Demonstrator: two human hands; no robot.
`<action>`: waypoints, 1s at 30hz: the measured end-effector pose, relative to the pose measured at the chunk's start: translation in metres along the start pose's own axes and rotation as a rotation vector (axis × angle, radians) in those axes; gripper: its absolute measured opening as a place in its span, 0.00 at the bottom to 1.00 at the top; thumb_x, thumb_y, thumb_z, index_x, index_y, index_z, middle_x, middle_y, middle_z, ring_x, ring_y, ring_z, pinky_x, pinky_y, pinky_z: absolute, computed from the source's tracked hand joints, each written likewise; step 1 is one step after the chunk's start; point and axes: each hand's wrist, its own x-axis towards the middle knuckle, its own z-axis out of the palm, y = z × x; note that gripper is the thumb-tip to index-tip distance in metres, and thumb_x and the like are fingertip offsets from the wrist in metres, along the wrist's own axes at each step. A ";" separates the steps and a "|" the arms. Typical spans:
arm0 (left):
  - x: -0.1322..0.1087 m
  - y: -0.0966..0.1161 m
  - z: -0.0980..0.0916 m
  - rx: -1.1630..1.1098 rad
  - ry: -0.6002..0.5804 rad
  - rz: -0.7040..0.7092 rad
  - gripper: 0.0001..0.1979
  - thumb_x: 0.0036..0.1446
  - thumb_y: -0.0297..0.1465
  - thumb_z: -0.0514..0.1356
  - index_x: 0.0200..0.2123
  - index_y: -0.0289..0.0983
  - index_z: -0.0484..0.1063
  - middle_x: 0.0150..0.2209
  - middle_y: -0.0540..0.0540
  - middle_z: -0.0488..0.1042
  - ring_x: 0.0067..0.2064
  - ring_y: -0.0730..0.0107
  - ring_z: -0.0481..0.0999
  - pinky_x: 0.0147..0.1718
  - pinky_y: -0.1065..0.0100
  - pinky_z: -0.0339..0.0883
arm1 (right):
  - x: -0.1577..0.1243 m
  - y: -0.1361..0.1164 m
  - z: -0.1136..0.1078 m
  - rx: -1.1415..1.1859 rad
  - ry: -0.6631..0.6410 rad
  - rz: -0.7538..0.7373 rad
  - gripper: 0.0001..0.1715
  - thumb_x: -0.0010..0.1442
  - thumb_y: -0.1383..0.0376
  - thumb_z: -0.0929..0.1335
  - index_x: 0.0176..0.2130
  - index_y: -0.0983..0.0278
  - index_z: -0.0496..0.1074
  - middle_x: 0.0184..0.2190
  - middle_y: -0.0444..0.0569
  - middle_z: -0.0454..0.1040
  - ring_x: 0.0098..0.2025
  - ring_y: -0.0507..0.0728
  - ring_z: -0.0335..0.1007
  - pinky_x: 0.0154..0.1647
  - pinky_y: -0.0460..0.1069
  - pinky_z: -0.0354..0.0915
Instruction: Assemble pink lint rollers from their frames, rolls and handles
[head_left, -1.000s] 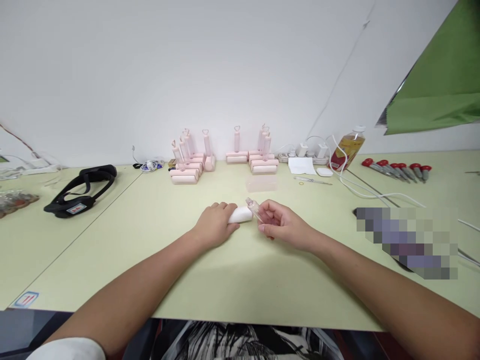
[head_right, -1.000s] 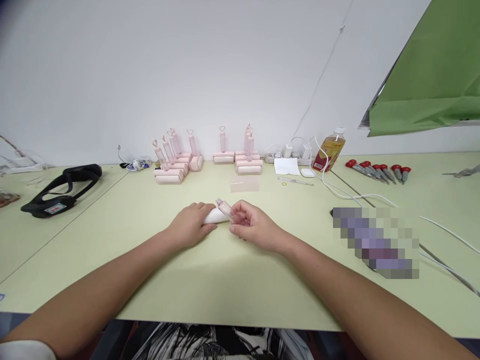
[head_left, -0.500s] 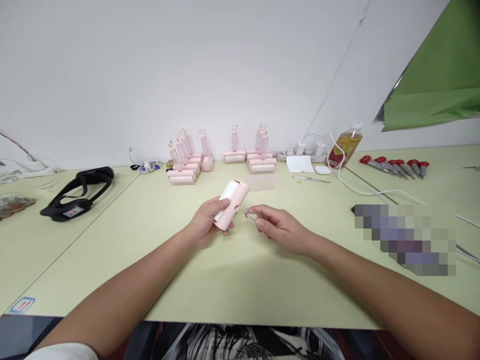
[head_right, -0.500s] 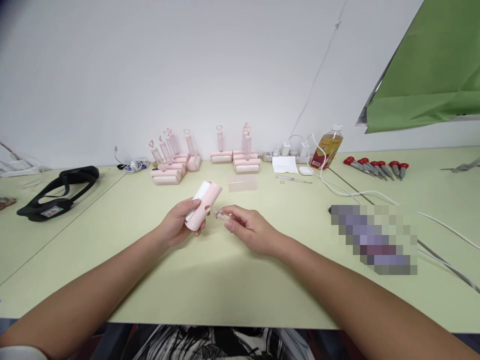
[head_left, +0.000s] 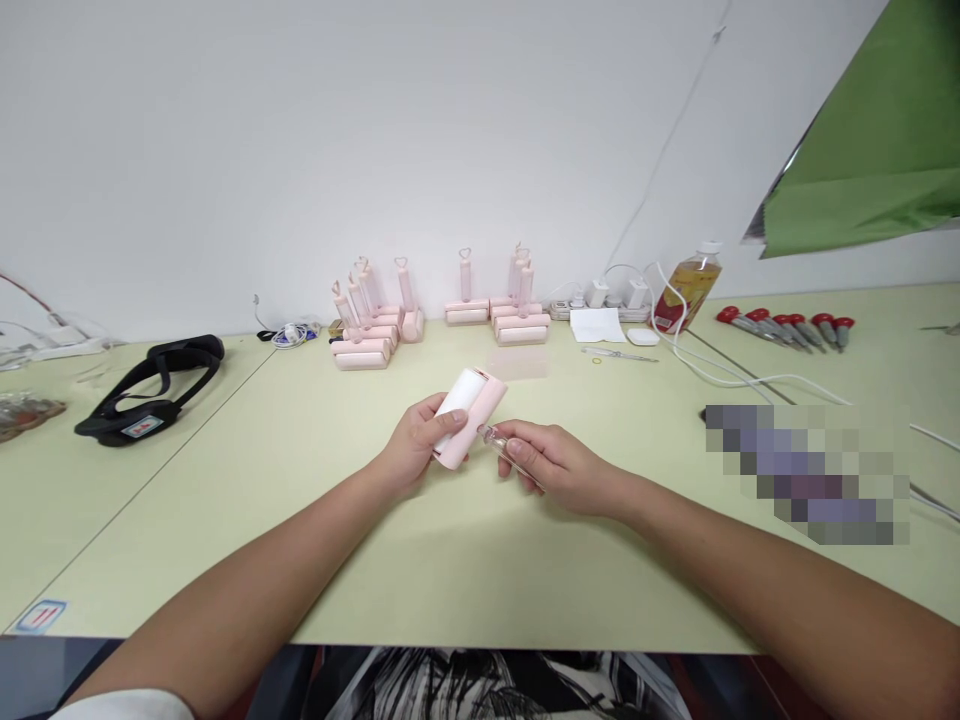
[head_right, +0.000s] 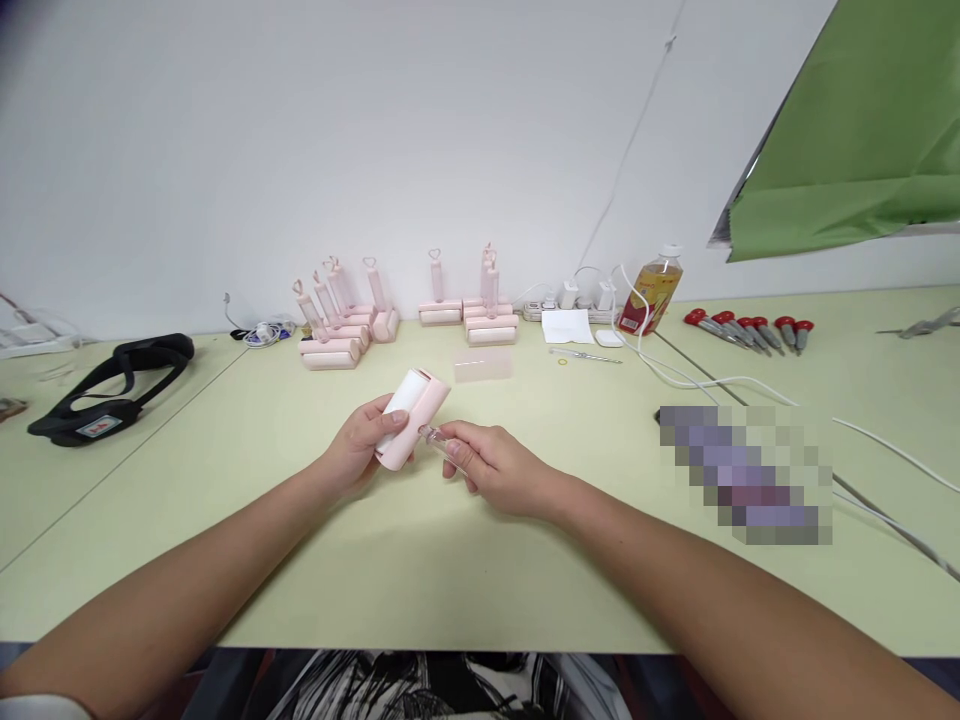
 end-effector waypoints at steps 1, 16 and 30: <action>0.000 0.000 -0.001 0.017 0.003 0.005 0.21 0.48 0.42 0.67 0.39 0.34 0.69 0.28 0.50 0.70 0.25 0.74 0.68 0.23 0.71 0.64 | 0.000 0.000 0.001 0.011 0.007 0.017 0.25 0.69 0.50 0.57 0.52 0.63 0.67 0.34 0.48 0.73 0.25 0.49 0.64 0.27 0.46 0.63; -0.004 0.005 0.000 0.377 0.017 0.078 0.26 0.49 0.44 0.66 0.47 0.35 0.68 0.38 0.47 0.71 0.36 0.66 0.69 0.32 0.70 0.61 | -0.001 -0.005 0.003 -0.014 0.001 0.153 0.23 0.69 0.49 0.55 0.41 0.62 0.66 0.33 0.46 0.73 0.22 0.49 0.61 0.23 0.46 0.59; -0.006 0.003 0.005 0.292 -0.123 -0.002 0.26 0.50 0.42 0.65 0.49 0.35 0.65 0.36 0.46 0.69 0.31 0.71 0.67 0.25 0.72 0.59 | -0.001 -0.005 0.005 -0.021 -0.009 0.150 0.25 0.68 0.48 0.55 0.33 0.63 0.65 0.26 0.44 0.69 0.20 0.48 0.59 0.21 0.45 0.57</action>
